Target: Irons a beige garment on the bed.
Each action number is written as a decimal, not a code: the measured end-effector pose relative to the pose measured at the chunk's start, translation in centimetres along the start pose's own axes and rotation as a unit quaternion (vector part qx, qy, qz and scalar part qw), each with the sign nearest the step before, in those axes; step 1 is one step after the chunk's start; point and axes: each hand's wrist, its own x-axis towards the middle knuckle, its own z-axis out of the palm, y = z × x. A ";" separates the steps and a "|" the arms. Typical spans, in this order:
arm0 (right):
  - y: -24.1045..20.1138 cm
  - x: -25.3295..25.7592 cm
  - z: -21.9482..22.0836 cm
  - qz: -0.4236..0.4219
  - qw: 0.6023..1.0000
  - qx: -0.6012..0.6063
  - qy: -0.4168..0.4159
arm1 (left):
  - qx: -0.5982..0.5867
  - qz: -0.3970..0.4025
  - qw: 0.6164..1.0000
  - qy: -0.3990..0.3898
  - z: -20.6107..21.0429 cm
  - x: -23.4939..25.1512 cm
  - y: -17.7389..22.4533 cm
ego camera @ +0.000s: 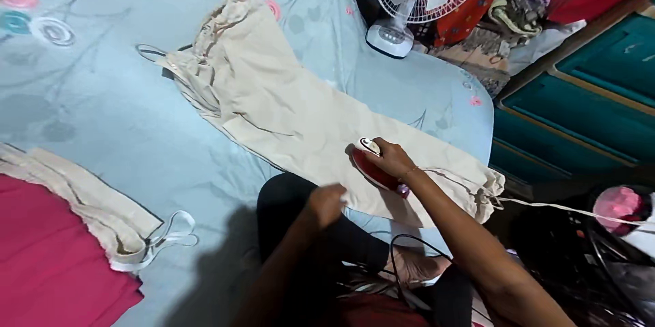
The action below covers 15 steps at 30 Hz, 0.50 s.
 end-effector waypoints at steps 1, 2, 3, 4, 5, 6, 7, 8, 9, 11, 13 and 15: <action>0.3 -0.2 -0.5 -0.019 1.000 0.007 0.008 | -0.015 -0.051 0.997 0.049 -2.0 -0.4 -1.1; 0.5 -0.3 -0.8 -0.037 0.999 0.016 0.025 | -0.024 -0.095 0.991 0.091 -3.6 -0.5 -2.5; 0.5 -0.2 -1.1 -0.051 0.997 0.028 0.046 | -0.020 -0.121 0.984 0.127 -4.6 -0.3 -4.1; 0.2 -0.1 -1.4 -0.060 0.995 0.041 0.068 | -0.004 -0.128 0.981 0.147 -5.1 0.1 -5.7; -0.3 0.2 -1.6 -0.064 0.993 0.052 0.085 | 0.021 -0.121 0.983 0.140 -5.3 0.7 -7.0; -1.1 0.7 -1.7 -0.069 0.991 0.061 0.094 | 0.049 -0.106 0.987 0.114 -5.3 1.4 -7.9; -1.9 1.3 -1.6 -0.076 0.990 0.069 0.095 | 0.076 -0.090 0.989 0.087 -5.2 2.0 -8.2; -2.7 2.0 -1.3 -0.081 0.990 0.075 0.088 | 0.102 -0.079 0.990 0.063 -5.1 2.7 -8.2; -3.5 2.8 -0.7 -0.086 0.991 0.075 0.077 | 0.125 -0.073 0.988 0.044 -5.0 3.3 -7.9; -4.7 4.4 1.0 -0.089 0.993 0.061 0.036 | 0.153 -0.078 0.985 0.007 -4.9 4.0 -7.3; -5.5 5.9 2.5 -0.079 0.996 0.039 -0.012 | 0.161 -0.096 0.981 -0.048 -5.4 4.1 -6.2; -6.4 6.8 2.9 -0.074 0.996 0.039 -0.025 | 0.160 -0.115 0.976 -0.097 -5.8 4.0 -5.5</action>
